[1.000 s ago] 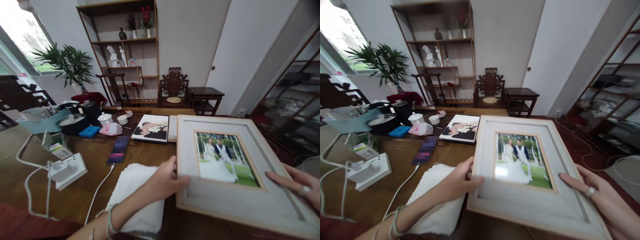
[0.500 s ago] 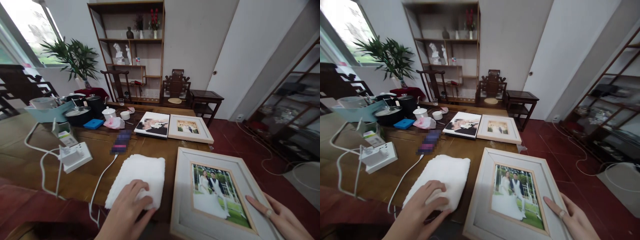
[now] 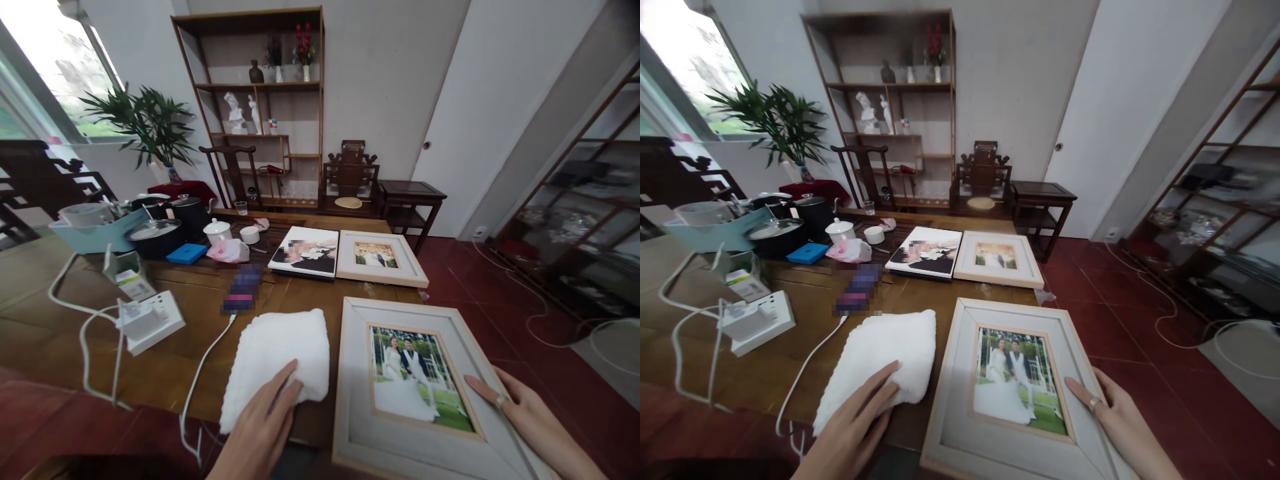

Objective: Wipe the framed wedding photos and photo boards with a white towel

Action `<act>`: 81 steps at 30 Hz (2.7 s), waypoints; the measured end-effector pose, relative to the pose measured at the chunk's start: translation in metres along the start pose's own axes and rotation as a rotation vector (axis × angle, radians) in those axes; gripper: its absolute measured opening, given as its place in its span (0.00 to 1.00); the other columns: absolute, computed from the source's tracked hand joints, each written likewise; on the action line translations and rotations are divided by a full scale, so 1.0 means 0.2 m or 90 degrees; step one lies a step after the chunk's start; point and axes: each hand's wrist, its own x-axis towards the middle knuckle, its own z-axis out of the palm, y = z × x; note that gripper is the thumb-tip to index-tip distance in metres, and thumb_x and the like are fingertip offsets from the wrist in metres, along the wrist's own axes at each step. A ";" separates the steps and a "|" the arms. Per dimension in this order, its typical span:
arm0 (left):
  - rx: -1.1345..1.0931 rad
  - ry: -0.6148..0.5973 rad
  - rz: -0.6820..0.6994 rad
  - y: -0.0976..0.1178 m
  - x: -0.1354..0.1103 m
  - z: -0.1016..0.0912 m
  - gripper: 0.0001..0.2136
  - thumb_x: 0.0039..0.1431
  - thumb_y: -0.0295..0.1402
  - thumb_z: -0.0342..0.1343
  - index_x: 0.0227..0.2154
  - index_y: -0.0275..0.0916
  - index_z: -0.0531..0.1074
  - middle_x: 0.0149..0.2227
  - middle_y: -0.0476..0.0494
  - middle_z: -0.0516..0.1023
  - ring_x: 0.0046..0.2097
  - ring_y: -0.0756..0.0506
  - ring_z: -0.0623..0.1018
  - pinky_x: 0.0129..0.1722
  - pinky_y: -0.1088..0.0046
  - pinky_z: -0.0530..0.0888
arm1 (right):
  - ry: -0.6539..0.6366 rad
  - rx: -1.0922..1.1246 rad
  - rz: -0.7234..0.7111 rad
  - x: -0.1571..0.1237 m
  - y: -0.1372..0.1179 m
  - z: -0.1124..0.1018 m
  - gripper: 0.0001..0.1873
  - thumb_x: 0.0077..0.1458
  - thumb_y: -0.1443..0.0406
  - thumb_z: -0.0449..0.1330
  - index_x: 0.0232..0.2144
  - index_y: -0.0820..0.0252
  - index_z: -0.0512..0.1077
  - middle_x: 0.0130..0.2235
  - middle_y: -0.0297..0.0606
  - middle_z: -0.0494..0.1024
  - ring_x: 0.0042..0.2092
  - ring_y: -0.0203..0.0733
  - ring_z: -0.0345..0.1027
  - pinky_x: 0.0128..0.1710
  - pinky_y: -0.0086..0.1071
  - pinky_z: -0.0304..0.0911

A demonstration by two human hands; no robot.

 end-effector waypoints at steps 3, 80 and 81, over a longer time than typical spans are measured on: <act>0.020 0.009 -0.006 0.03 0.04 0.00 0.16 0.56 0.22 0.42 0.45 0.37 0.67 0.56 0.35 0.64 0.49 0.42 0.73 0.43 0.67 0.75 | -0.008 -0.007 -0.017 0.01 -0.01 0.02 0.24 0.42 0.52 0.59 0.39 0.60 0.72 0.46 0.43 0.78 0.47 0.54 0.71 0.43 0.34 0.70; 0.166 -0.076 0.129 -0.15 0.72 0.24 0.13 0.49 0.14 0.46 0.29 0.32 0.74 0.56 0.32 0.64 0.60 0.40 0.61 0.57 0.60 0.61 | -0.161 -0.060 -0.531 0.19 -0.07 0.43 0.24 0.51 0.69 0.51 0.50 0.51 0.67 0.62 0.36 0.57 0.65 0.47 0.38 0.62 0.52 0.36; 0.155 -0.073 0.120 -0.15 0.71 0.25 0.13 0.49 0.14 0.46 0.29 0.31 0.74 0.56 0.32 0.64 0.60 0.40 0.60 0.58 0.60 0.60 | -0.160 -0.061 -0.531 0.19 -0.08 0.43 0.24 0.50 0.69 0.51 0.50 0.51 0.67 0.62 0.36 0.57 0.65 0.47 0.38 0.62 0.53 0.36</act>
